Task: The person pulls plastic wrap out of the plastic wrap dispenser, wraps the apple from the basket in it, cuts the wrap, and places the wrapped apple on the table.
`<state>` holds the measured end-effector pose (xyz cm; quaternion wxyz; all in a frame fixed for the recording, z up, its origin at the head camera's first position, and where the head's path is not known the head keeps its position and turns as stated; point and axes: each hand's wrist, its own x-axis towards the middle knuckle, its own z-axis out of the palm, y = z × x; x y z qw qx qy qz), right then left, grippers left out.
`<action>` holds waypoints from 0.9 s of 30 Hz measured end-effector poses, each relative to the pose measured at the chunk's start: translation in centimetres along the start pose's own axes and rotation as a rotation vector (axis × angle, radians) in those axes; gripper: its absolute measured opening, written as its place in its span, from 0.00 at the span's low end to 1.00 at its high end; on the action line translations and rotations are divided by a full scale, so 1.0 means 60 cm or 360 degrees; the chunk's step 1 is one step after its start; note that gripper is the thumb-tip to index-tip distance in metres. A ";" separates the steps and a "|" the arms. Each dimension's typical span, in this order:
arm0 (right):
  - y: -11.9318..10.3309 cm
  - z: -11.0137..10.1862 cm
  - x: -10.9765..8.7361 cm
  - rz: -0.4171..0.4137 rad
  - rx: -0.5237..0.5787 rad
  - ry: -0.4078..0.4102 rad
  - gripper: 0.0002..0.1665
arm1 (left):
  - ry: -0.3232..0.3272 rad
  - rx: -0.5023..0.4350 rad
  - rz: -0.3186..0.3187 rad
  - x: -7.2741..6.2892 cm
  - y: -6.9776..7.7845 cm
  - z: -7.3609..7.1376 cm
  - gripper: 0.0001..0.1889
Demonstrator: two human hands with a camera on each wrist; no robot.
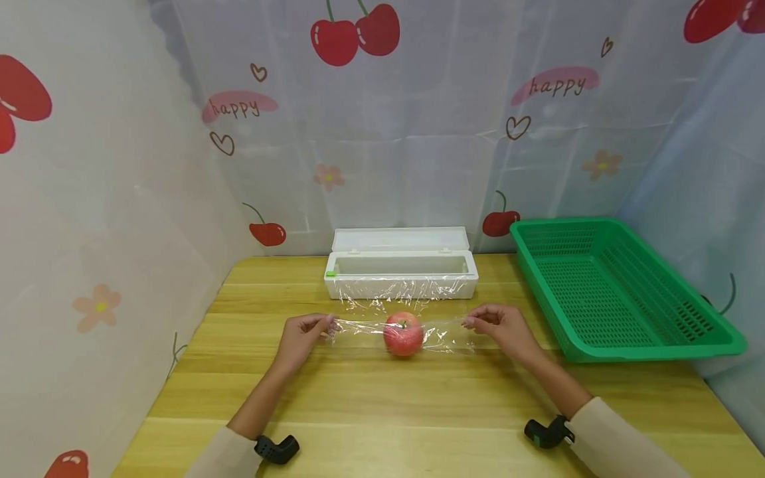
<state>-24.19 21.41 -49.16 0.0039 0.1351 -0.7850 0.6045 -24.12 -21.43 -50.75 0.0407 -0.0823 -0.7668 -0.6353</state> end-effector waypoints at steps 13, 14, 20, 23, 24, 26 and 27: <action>0.015 0.009 0.007 0.0199 0.0100 0.0026 0.11 | 0.0056 -0.0037 -0.0159 0.006 -0.010 0.007 0.15; 0.015 0.009 0.007 0.0199 0.0094 0.0022 0.11 | 0.0055 -0.0041 -0.0164 0.006 -0.010 0.008 0.16; 0.015 0.009 0.006 0.0178 0.0073 -0.0021 0.12 | 0.0064 -0.0065 -0.0217 0.009 -0.013 0.008 0.15; 0.016 0.009 0.007 0.0172 0.0067 -0.0037 0.13 | 0.0071 -0.0088 -0.0246 0.010 -0.013 0.007 0.15; 0.016 0.009 0.007 0.0175 0.0065 -0.0037 0.13 | 0.0073 -0.0094 -0.0256 0.010 -0.013 0.006 0.15; 0.016 0.008 0.007 0.0180 0.0071 -0.0037 0.14 | 0.0077 -0.0100 -0.0272 0.009 -0.012 0.004 0.15; 0.017 0.008 0.008 0.0183 0.0072 -0.0040 0.14 | 0.0085 -0.0097 -0.0277 0.009 -0.011 0.003 0.15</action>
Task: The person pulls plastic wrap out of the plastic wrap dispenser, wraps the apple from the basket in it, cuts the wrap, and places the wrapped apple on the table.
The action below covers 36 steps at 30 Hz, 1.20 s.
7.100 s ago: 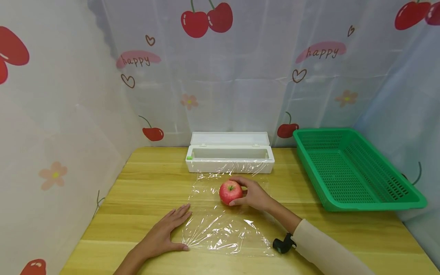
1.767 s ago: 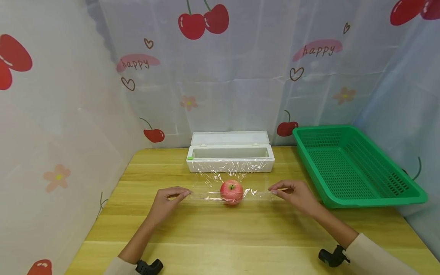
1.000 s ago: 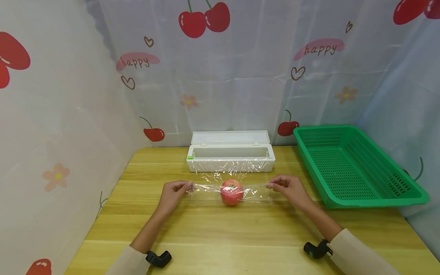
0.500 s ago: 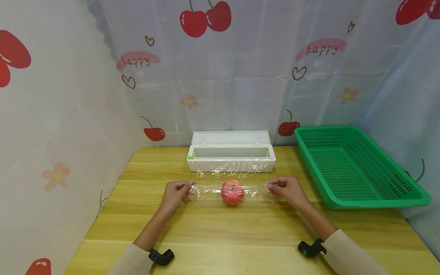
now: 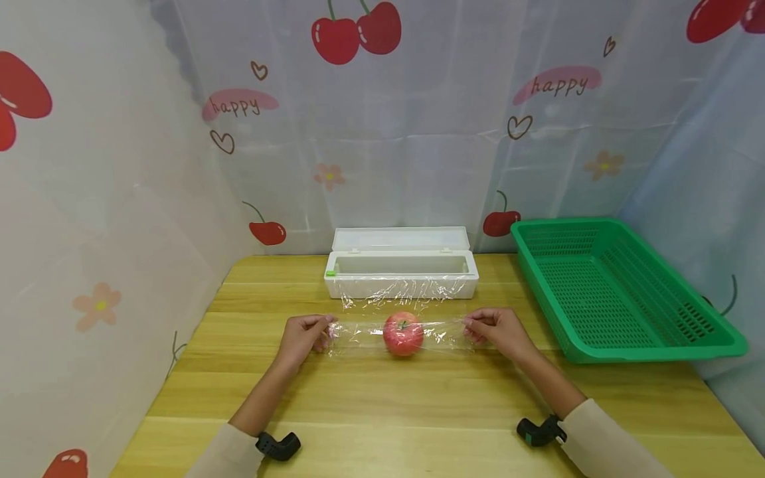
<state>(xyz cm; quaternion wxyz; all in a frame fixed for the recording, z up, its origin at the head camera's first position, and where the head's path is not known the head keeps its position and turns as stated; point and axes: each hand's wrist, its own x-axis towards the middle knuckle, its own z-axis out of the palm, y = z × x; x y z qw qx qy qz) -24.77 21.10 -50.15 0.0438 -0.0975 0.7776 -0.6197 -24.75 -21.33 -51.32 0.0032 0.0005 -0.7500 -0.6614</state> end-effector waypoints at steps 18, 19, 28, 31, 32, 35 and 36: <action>0.001 -0.003 0.000 0.0048 0.0052 -0.0022 0.15 | 0.0026 0.0709 0.1010 -0.031 0.048 0.025 0.22; 0.001 -0.003 0.000 0.0050 0.0057 -0.0023 0.16 | -0.0037 0.0780 0.1094 -0.034 0.052 0.031 0.24; -0.002 -0.008 -0.002 0.0052 0.0031 -0.0032 0.16 | -0.0531 0.1305 0.1132 -0.042 0.063 0.077 0.46; -0.003 -0.009 -0.001 0.0058 0.0028 -0.0032 0.16 | -0.0640 0.1375 0.1087 -0.038 0.063 0.091 0.51; -0.002 -0.009 -0.001 0.0057 0.0028 -0.0032 0.16 | -0.0665 0.1392 0.1085 -0.036 0.063 0.095 0.52; 0.000 -0.009 0.000 0.0045 0.0023 -0.0037 0.15 | -0.0739 0.1421 0.1103 -0.029 0.060 0.110 0.54; 0.001 -0.009 0.000 0.0042 0.0023 -0.0040 0.15 | -0.0759 0.1441 0.1105 -0.027 0.059 0.114 0.54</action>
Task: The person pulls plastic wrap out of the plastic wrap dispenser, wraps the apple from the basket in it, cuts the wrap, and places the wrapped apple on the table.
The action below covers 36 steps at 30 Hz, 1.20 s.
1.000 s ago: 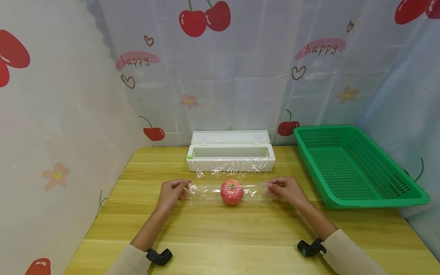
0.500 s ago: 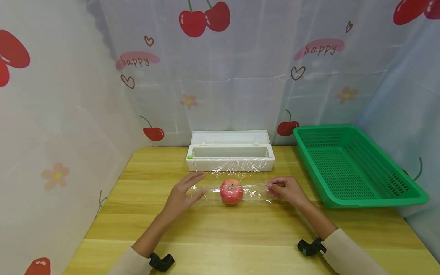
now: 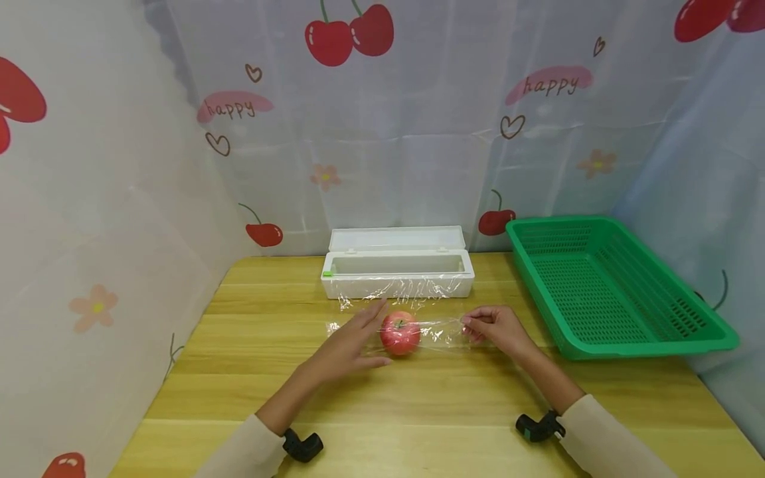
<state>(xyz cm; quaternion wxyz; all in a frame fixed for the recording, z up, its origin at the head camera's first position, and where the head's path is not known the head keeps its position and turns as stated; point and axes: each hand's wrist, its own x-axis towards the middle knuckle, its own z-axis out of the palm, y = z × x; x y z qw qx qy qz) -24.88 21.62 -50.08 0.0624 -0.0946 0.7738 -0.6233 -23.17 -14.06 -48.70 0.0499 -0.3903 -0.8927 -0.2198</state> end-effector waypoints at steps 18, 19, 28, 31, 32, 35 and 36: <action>-0.048 0.005 -0.008 -0.0393 -0.0493 0.0456 0.10 | -0.0181 -0.0031 -0.0090 0.025 -0.005 0.017 0.52; -0.057 0.011 -0.011 -0.0496 -0.0533 0.0505 0.08 | -0.0180 -0.0041 -0.0093 0.026 -0.005 0.017 0.52; -0.115 0.075 -0.034 -0.1084 -0.0603 0.0255 0.18 | -0.0152 -0.0117 -0.0161 0.029 -0.005 0.017 0.51; -0.115 0.094 -0.037 -0.1076 -0.0606 0.0114 0.19 | -0.0137 -0.0149 -0.0159 0.032 -0.005 0.016 0.51; -0.112 0.100 -0.037 -0.1071 -0.0617 0.0078 0.19 | -0.0129 -0.0150 -0.0151 0.033 -0.006 0.017 0.51; -0.103 0.114 -0.035 -0.1037 -0.0653 -0.0021 0.21 | -0.0120 -0.0149 -0.0139 0.035 -0.007 0.019 0.52; -0.100 0.118 -0.033 -0.1025 -0.0671 -0.0044 0.22 | -0.0117 -0.0154 -0.0132 0.036 -0.007 0.019 0.52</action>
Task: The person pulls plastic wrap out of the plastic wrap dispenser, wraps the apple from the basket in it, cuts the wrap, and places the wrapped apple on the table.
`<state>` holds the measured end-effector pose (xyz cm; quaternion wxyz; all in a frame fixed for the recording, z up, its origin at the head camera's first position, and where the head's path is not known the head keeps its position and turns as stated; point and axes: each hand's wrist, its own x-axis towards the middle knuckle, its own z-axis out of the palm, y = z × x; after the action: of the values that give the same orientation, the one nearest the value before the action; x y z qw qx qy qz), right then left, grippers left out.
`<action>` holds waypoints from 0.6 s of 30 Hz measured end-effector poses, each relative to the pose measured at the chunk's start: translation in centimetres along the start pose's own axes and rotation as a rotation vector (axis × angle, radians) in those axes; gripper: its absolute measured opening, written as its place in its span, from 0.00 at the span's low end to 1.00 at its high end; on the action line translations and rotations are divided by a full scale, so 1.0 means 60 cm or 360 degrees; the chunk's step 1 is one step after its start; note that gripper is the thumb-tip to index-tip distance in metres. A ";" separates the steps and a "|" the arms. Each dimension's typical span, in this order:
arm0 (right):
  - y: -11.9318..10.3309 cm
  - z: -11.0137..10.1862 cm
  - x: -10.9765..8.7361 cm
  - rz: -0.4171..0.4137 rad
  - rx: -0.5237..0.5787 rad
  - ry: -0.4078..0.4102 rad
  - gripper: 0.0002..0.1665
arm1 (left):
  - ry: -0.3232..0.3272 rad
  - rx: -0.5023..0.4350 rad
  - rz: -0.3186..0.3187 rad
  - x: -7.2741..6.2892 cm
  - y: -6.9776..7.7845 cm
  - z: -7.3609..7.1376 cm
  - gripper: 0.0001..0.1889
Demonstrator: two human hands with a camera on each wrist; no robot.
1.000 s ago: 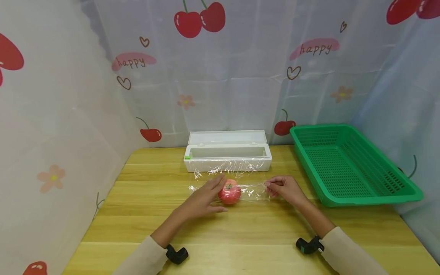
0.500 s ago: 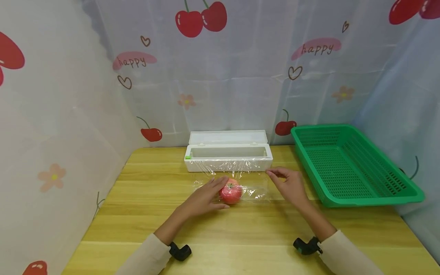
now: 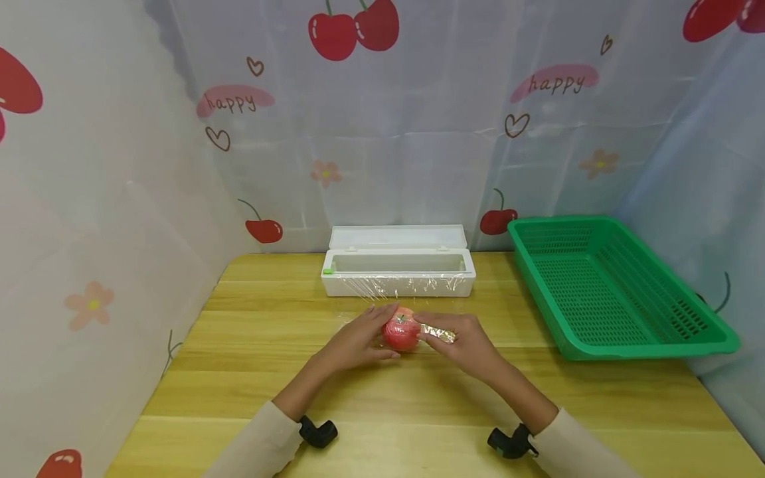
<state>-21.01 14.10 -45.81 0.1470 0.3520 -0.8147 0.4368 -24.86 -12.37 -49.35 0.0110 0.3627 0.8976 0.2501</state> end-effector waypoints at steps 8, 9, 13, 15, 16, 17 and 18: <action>0.020 0.024 0.003 0.0050 -0.0067 -0.0243 0.29 | 0.0022 -0.0090 0.0007 0.003 -0.003 0.004 0.50; 0.023 0.027 0.003 0.0045 -0.0100 -0.0262 0.30 | 0.0026 -0.0100 0.0007 0.003 -0.003 0.004 0.50; 0.030 0.034 0.004 0.0041 -0.0228 -0.0314 0.33 | 0.0030 -0.0130 -0.0029 0.003 -0.004 0.005 0.50; 0.033 0.035 0.006 0.0048 -0.0257 -0.0334 0.35 | 0.0040 -0.0143 -0.0031 0.004 -0.005 0.006 0.51; 0.034 0.036 0.007 0.0051 -0.0264 -0.0340 0.36 | 0.0049 -0.0144 -0.0025 0.004 -0.006 0.006 0.51; 0.034 0.036 0.008 0.0058 -0.0262 -0.0346 0.37 | 0.0060 -0.0134 -0.0027 0.004 -0.007 0.006 0.51; 0.035 0.036 0.009 0.0061 -0.0264 -0.0349 0.38 | 0.0070 -0.0126 -0.0023 0.005 -0.008 0.006 0.51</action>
<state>-22.74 12.86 -48.04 0.0773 0.3687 -0.8658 0.3295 -25.28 -12.31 -49.83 0.0074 0.3498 0.8897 0.2932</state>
